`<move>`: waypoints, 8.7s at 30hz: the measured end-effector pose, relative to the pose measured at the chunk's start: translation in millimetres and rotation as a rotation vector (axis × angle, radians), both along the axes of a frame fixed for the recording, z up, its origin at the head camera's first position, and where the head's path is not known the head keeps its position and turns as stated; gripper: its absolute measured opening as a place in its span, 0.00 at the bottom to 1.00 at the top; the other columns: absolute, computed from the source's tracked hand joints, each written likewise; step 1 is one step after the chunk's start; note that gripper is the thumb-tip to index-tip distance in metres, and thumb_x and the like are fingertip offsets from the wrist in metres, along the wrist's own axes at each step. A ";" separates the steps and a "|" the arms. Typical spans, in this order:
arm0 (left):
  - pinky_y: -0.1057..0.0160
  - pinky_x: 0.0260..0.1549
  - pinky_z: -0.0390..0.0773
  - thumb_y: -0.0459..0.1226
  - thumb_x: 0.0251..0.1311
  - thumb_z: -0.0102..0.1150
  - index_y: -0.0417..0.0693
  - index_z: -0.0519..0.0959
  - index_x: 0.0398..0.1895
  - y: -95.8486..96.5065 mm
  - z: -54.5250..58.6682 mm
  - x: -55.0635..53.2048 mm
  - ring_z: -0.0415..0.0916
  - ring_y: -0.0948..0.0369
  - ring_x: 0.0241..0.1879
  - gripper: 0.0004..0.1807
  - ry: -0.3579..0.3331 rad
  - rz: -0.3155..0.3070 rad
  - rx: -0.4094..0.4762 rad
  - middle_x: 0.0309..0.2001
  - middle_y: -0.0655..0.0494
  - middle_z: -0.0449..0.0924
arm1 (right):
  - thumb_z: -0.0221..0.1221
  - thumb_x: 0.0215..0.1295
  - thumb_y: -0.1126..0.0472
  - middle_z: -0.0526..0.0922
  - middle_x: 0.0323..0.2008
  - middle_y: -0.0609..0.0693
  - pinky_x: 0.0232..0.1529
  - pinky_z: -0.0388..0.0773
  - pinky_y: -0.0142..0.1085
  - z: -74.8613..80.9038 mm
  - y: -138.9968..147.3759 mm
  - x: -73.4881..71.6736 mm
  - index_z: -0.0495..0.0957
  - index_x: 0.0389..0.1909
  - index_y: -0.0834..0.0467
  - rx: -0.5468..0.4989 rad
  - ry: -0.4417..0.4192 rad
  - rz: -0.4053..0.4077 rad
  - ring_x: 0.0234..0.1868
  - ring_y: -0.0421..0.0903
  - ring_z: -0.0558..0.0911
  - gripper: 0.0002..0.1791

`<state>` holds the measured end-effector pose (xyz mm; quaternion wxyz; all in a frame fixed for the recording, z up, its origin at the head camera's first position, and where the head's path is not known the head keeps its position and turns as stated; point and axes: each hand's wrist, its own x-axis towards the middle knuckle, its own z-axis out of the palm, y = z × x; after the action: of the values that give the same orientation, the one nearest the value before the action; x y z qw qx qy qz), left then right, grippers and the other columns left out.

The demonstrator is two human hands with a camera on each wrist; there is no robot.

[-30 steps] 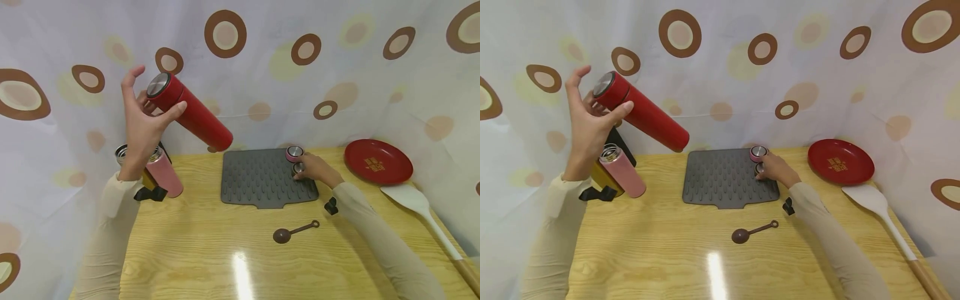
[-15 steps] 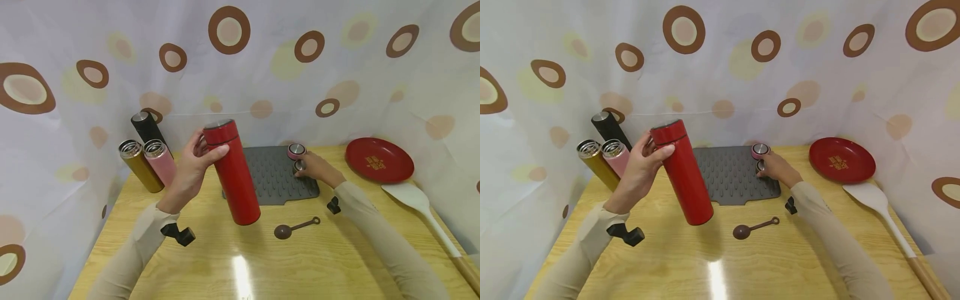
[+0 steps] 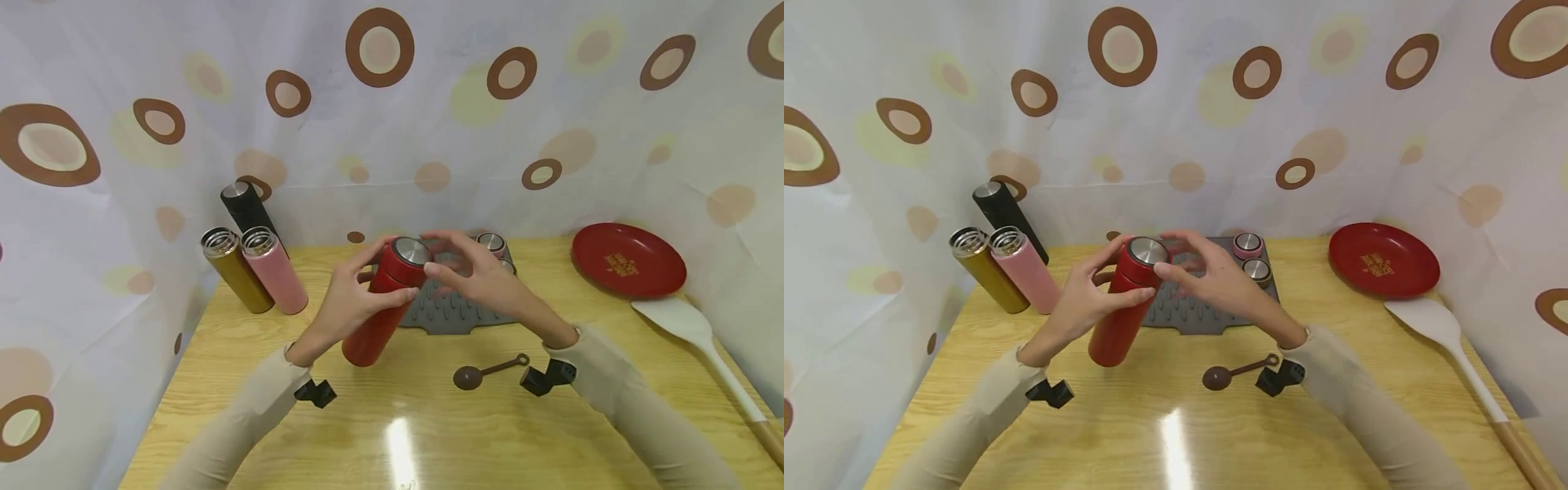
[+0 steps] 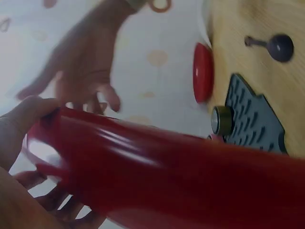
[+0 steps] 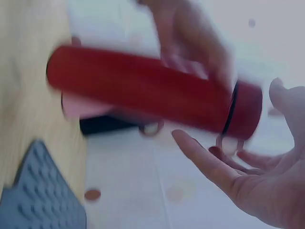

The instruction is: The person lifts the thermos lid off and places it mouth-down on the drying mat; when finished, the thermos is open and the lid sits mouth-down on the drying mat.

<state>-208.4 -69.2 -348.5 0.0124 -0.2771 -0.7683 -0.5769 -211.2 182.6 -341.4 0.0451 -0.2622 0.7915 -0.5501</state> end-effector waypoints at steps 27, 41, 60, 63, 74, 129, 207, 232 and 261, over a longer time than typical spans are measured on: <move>0.48 0.49 0.84 0.45 0.47 0.85 0.47 0.71 0.75 10.2 -41.0 2.2 0.79 0.48 0.53 0.50 0.997 0.395 -0.667 0.59 0.44 0.78 | 0.64 0.70 0.64 0.75 0.66 0.63 0.53 0.83 0.29 -13.2 1.6 18.9 0.63 0.77 0.64 -0.245 -0.070 -0.251 0.64 0.54 0.80 0.37; 0.43 0.56 0.76 0.36 0.55 0.79 0.58 0.75 0.73 7.6 -55.3 8.4 0.75 0.48 0.57 0.40 1.050 0.383 -0.659 0.62 0.47 0.77 | 0.56 0.79 0.51 0.78 0.61 0.67 0.27 0.87 0.47 -15.4 15.8 24.8 0.65 0.73 0.63 -0.039 -0.173 -0.201 0.30 0.50 0.88 0.30; 0.43 0.56 0.77 0.37 0.54 0.80 0.55 0.75 0.73 1.2 -58.3 9.8 0.76 0.48 0.56 0.41 1.028 0.347 -0.664 0.62 0.49 0.79 | 0.61 0.76 0.55 0.79 0.60 0.62 0.40 0.88 0.40 -29.7 14.4 25.2 0.68 0.71 0.61 -0.069 -0.150 -0.191 0.31 0.51 0.89 0.28; 0.43 0.57 0.78 0.35 0.51 0.83 0.53 0.75 0.73 -2.0 -58.6 11.2 0.77 0.46 0.57 0.43 0.921 0.298 -0.608 0.62 0.48 0.79 | 0.66 0.71 0.65 0.79 0.62 0.60 0.44 0.88 0.37 -34.7 13.1 25.8 0.70 0.71 0.59 -0.067 0.043 -0.123 0.43 0.48 0.88 0.30; 0.42 0.56 0.81 0.33 0.44 0.86 0.53 0.73 0.74 -7.8 -64.6 12.9 0.79 0.46 0.57 0.50 0.805 0.275 -0.604 0.63 0.47 0.78 | 0.72 0.62 0.71 0.73 0.72 0.55 0.59 0.83 0.37 -41.7 20.5 14.3 0.69 0.73 0.54 0.009 0.234 0.016 0.68 0.50 0.77 0.39; 0.43 0.55 0.80 0.37 0.44 0.87 0.52 0.73 0.75 -1.8 -81.6 0.0 0.77 0.46 0.59 0.50 0.855 0.294 -0.620 0.64 0.47 0.78 | 0.61 0.74 0.39 0.81 0.63 0.57 0.39 0.87 0.45 -40.5 17.8 3.7 0.60 0.79 0.54 0.336 0.417 -0.197 0.47 0.50 0.88 0.42; 0.41 0.62 0.79 0.33 0.56 0.79 0.44 0.60 0.77 -100.3 -96.8 -11.0 0.76 0.42 0.64 0.48 0.087 0.517 -0.107 0.69 0.41 0.72 | 0.76 0.59 0.58 0.77 0.52 0.61 0.44 0.81 0.50 -85.6 76.7 -73.7 0.74 0.69 0.63 0.571 0.320 -0.115 0.44 0.53 0.79 0.38; 0.42 0.59 0.80 0.34 0.61 0.75 0.45 0.54 0.79 -107.0 -116.1 -24.6 0.76 0.41 0.65 0.49 0.081 0.574 -0.098 0.69 0.41 0.67 | 0.73 0.62 0.63 0.80 0.50 0.65 0.50 0.79 0.55 -109.9 59.9 -121.2 0.75 0.65 0.72 0.795 0.142 0.092 0.47 0.58 0.81 0.33; 0.43 0.59 0.80 0.36 0.60 0.76 0.41 0.55 0.78 -99.6 -112.2 -20.6 0.77 0.42 0.64 0.49 0.049 0.643 -0.147 0.67 0.39 0.68 | 0.71 0.65 0.63 0.81 0.55 0.73 0.58 0.77 0.58 -115.6 41.8 -180.0 0.77 0.59 0.78 0.849 0.161 -0.113 0.55 0.66 0.80 0.28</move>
<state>-229.0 -168.8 -460.7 0.1922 -0.0343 -0.8556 -0.4794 -391.2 224.4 -457.0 0.0569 -0.2187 0.9617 -0.1552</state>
